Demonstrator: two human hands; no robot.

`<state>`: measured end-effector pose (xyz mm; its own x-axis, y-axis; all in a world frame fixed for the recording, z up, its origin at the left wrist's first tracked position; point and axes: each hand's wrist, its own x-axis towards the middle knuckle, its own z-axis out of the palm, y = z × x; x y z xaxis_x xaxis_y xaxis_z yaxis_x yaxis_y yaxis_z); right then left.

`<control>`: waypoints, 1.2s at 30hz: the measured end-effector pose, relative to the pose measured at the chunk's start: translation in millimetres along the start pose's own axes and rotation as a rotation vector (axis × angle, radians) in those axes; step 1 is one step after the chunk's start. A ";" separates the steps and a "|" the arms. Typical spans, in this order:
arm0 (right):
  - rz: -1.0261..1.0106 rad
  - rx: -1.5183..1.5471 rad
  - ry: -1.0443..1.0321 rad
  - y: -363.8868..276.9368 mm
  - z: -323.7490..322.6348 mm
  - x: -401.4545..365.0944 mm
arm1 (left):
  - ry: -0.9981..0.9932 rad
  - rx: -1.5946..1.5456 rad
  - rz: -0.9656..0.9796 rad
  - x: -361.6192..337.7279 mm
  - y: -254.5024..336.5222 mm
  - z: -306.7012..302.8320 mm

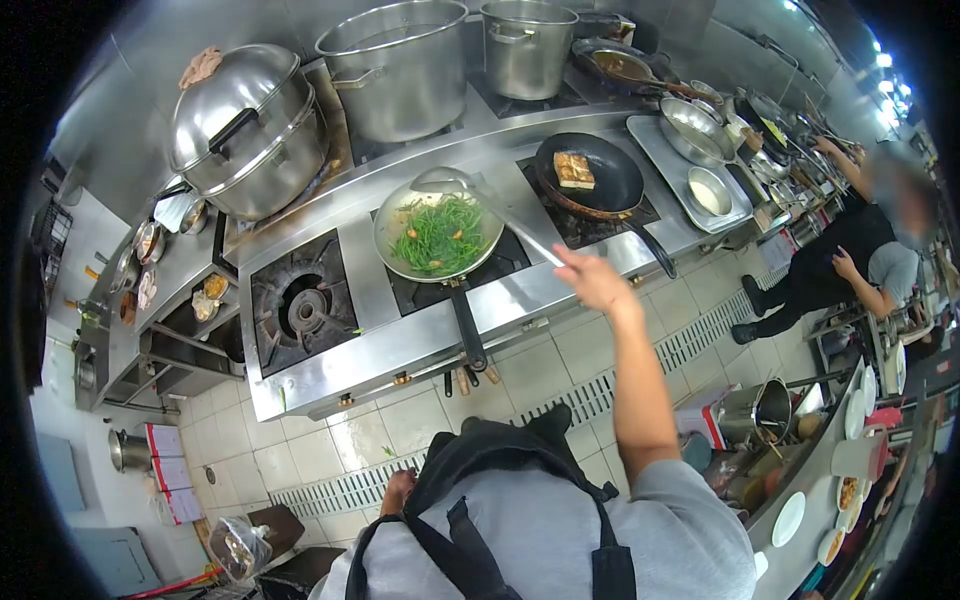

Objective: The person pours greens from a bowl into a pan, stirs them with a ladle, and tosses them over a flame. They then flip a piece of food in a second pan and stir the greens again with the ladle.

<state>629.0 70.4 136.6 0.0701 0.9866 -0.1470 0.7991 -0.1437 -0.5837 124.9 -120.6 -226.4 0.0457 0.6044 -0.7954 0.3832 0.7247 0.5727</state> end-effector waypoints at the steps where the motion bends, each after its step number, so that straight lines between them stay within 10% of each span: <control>1: 0.004 0.037 0.024 1.2 15.5 -0.8 | -0.010 0.057 0.047 -1.9 -1.6 4.2; 9: -0.055 -0.143 -0.318 31.7 -58.1 -8.5 | 0.032 -0.261 -0.156 -7.6 -2.0 12.8; 15: -0.117 0.039 -0.017 10.7 33.5 14.5 | -0.029 0.053 0.013 -7.9 2.5 14.5; 16: -0.157 0.097 -0.088 7.2 36.2 6.7 | -0.015 -0.295 -0.190 -4.3 9.9 17.0; 23: 0.189 -0.015 -0.398 39.5 -64.1 0.8 | -0.479 -0.685 0.239 -69.9 294.1 100.7; 26: -0.497 -0.280 0.098 47.6 -42.1 15.2 | -0.518 -1.080 0.251 -69.9 402.4 147.3; 36: 0.047 -0.309 -0.477 -54.7 -206.9 -39.6 | -0.660 -1.120 0.221 -149.8 402.7 105.0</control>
<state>706.1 55.1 339.5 -0.1100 0.8256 -0.5534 0.9442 -0.0872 -0.3176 369.2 46.0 102.6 0.5697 0.7014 -0.4284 -0.6416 0.7053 0.3016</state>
